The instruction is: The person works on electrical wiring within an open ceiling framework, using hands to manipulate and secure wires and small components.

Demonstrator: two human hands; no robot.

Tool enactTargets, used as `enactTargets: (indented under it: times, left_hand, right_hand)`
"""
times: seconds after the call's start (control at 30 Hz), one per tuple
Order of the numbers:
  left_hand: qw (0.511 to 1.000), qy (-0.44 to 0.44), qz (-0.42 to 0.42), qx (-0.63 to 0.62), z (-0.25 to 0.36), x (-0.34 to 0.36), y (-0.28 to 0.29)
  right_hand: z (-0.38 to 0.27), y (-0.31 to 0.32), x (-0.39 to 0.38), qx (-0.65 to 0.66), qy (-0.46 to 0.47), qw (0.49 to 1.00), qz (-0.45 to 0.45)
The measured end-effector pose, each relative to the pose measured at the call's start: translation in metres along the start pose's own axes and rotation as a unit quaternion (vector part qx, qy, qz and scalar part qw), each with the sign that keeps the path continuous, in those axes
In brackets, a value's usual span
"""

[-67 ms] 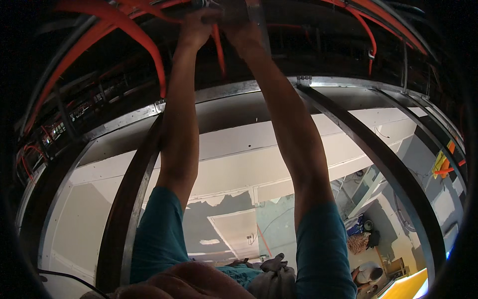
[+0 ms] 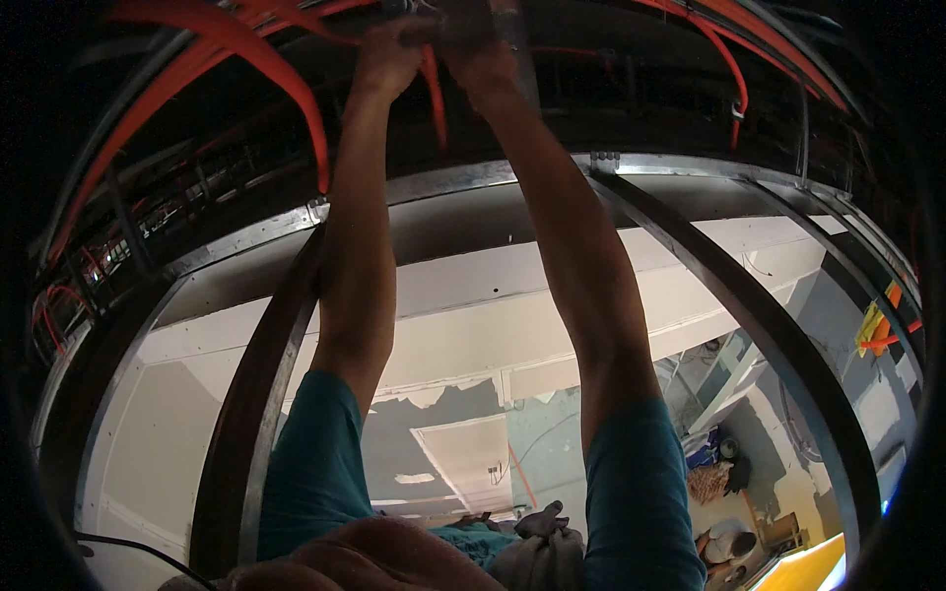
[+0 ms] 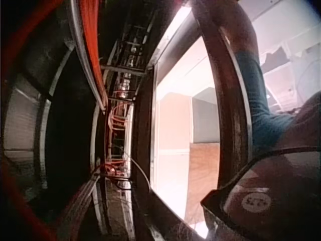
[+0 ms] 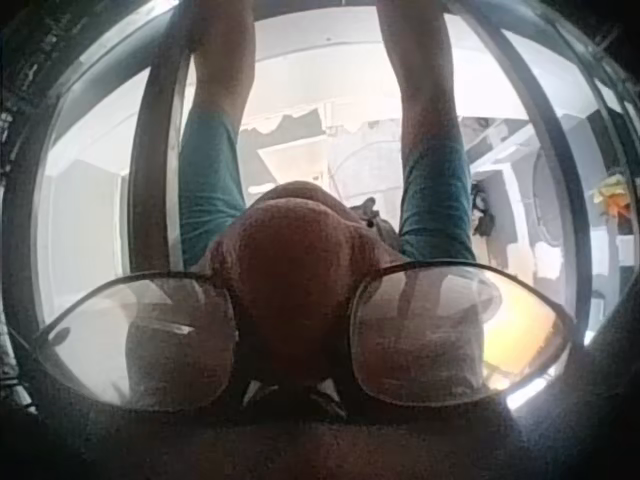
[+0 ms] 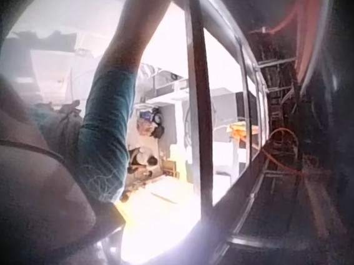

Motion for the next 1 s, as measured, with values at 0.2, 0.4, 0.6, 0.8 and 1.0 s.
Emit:
enactTargets:
  times: [0.2,0.4,0.6,0.8,1.0]
  left_hand:
    - [0.991,-0.111,0.006,0.071,0.003,0.004,0.015]
    - [0.978,-0.153,0.067,0.124,0.016,-0.002,0.008]
    - [0.989,-0.042,0.111,0.089,0.015,-0.002,0.016]
    - [0.955,-0.157,0.096,0.232,0.035,0.004,0.019]
    - [0.968,-0.117,0.097,0.199,0.053,-0.003,0.018]
  right_hand:
    - [-0.027,-0.003,0.003,-0.047,-0.020,0.998,0.026]
    - [-0.015,0.003,0.010,-0.052,-0.046,0.997,0.012]
    - [-0.023,0.004,-0.006,-0.046,-0.041,0.998,-0.034]
    - [-0.033,-0.005,-0.006,-0.087,0.068,0.991,0.081]
    - [-0.016,-0.008,-0.010,-0.159,0.111,0.980,0.052]
Point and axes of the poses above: each hand's wrist, its own x-axis towards the middle knuckle, its own y-axis out of the back of the hand, z = x × y, the point moved 8 cm from there along x, towards the middle knuckle, and after that the axes turned 11 degrees about -y, right-handed, at the moved point
